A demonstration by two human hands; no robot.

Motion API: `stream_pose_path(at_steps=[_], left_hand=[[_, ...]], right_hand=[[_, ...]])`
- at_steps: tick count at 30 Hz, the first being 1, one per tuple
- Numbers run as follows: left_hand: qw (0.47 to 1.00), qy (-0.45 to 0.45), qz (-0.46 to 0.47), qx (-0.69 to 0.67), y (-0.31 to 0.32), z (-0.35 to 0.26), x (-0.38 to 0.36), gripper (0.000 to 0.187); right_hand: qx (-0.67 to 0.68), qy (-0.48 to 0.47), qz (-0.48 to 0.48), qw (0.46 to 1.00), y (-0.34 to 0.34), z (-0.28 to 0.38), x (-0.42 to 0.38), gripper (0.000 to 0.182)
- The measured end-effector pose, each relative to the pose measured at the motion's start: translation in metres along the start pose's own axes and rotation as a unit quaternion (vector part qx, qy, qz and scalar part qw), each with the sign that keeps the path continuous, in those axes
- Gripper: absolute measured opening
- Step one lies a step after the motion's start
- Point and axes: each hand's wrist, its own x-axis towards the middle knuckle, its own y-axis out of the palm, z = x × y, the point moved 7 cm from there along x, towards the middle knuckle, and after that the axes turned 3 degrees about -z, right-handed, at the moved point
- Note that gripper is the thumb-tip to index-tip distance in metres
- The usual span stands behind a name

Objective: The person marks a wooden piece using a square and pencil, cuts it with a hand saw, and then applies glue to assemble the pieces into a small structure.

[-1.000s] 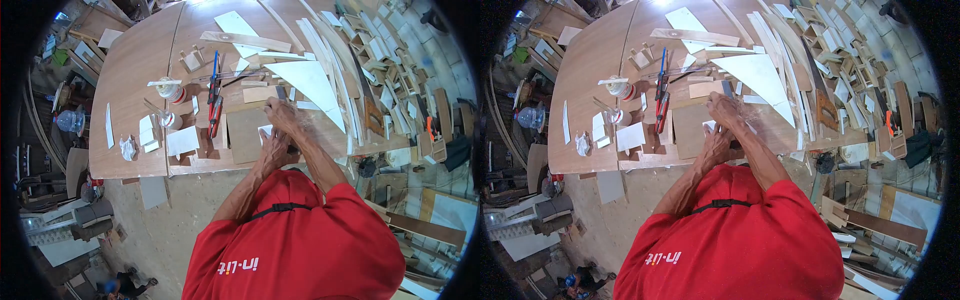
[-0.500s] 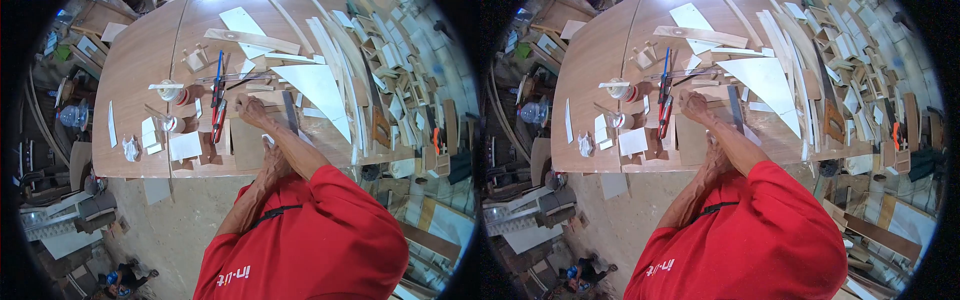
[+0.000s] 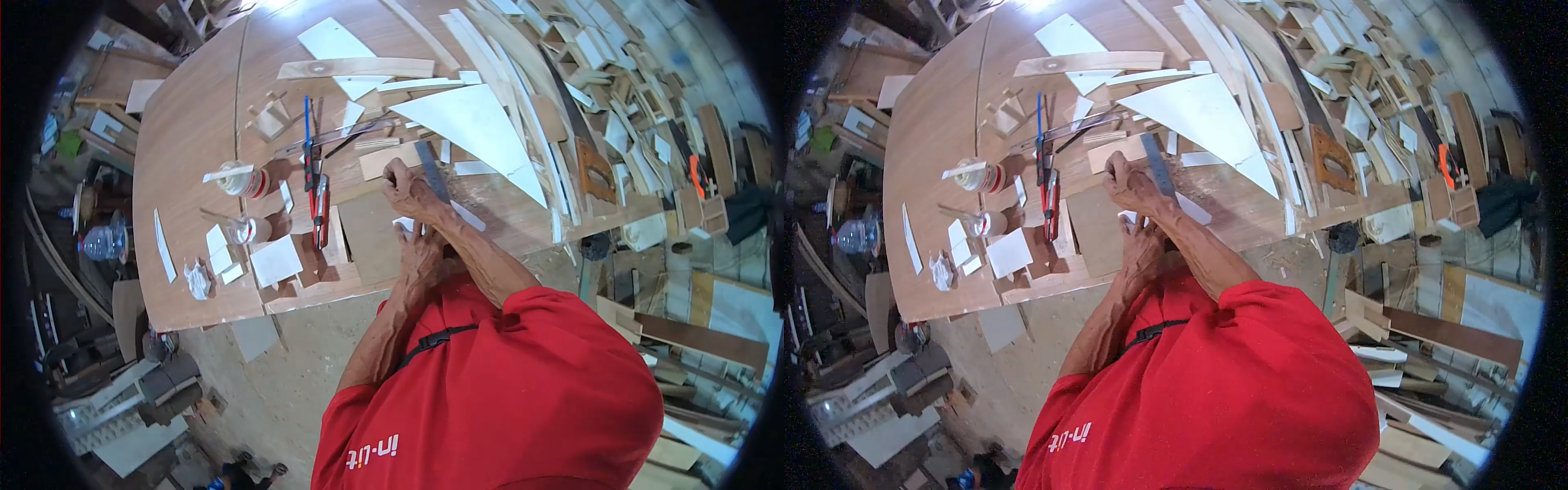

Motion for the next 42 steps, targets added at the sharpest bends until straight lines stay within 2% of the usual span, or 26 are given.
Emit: stream_pose_path(at_steps=[1,3,7,12,14,15,17,18,19,21,22,26,29,32,35,36,38,39,41,42], left_hand=[[1.0,0.009,0.002,0.002,-0.001,-0.001,0.001,0.079],[1.0,-0.004,-0.023,-0.004,-0.005,0.0,0.0,0.082],[0.996,0.001,-0.09,-0.025,-0.015,-0.004,-0.001,0.087],[0.996,-0.001,-0.081,-0.022,-0.014,-0.004,-0.001,0.09],[0.997,0.003,-0.073,-0.016,-0.018,-0.006,-0.001,0.088],[0.998,0.008,-0.064,-0.009,-0.019,-0.007,-0.001,0.087],[0.998,0.005,-0.06,-0.019,-0.016,-0.004,-0.001,0.088],[0.998,0.002,-0.056,-0.03,-0.014,-0.004,0.0,0.09],[0.998,0.012,-0.054,-0.032,-0.014,-0.007,0.0,0.09],[0.998,-0.007,-0.056,-0.02,-0.017,-0.006,-0.001,0.088],[0.998,-0.009,-0.051,-0.021,-0.018,-0.006,-0.001,0.09],[0.998,-0.02,-0.05,-0.034,-0.016,-0.002,-0.002,0.09],[0.998,-0.018,-0.063,-0.024,-0.013,-0.003,-0.001,0.09],[0.998,-0.012,-0.062,-0.029,-0.016,-0.005,0.0,0.088],[0.998,-0.012,-0.059,-0.019,-0.014,-0.004,0.0,0.085],[0.998,-0.017,-0.063,-0.019,-0.014,-0.003,0.001,0.085],[0.995,-0.008,-0.086,-0.041,-0.013,-0.003,0.0,0.082],[0.995,-0.013,-0.09,-0.041,-0.009,-0.001,0.0,0.082],[0.999,-0.013,-0.028,-0.009,0.018,0.007,0.003,0.076],[0.999,-0.018,-0.032,-0.01,0.045,0.016,0.013,0.076]], right_hand=[[-0.004,0.003,-0.007,1.0,-0.014,-0.004,-0.002,0.012],[0.023,0.08,-0.047,0.995,-0.046,-0.022,-0.009,0.011],[-0.056,0.162,-0.101,0.98,-0.115,-0.052,-0.036,0.005],[-0.059,0.148,-0.166,0.973,-0.181,-0.071,-0.069,0.007],[-0.107,0.216,-0.144,0.96,-0.195,-0.078,-0.076,0.016],[-0.107,0.216,-0.144,0.96,-0.198,-0.073,-0.074,0.016],[-0.303,0.091,-0.157,0.936,-0.206,-0.042,-0.067,0.024],[-0.3,0.111,-0.113,0.941,-0.202,-0.046,-0.064,0.037],[-0.305,0.116,-0.118,0.938,-0.201,-0.046,-0.063,0.037],[-0.393,0.064,-0.077,0.914,-0.188,-0.047,-0.059,0.05],[-0.397,0.077,-0.047,0.913,-0.184,-0.062,-0.061,0.059],[-0.405,0.086,-0.034,0.91,-0.176,-0.097,-0.061,0.059],[-0.406,0.061,-0.051,0.91,-0.177,-0.091,-0.06,0.06],[-0.423,0.107,-0.028,0.899,-0.179,-0.084,-0.055,0.058],[-0.385,0.063,-0.065,0.918,-0.168,-0.046,-0.04,0.056],[-0.334,0.016,-0.072,0.94,-0.153,-0.031,-0.031,0.049],[-0.202,-0.054,0.02,0.978,-0.105,-0.001,-0.014,0.043],[-0.242,-0.097,0.054,0.964,-0.083,0.032,-0.01,0.035],[-0.172,-0.146,0.118,0.967,-0.024,0.046,-0.011,0.032],[-0.144,-0.153,0.154,0.966,0.0,0.054,-0.011,0.032]])
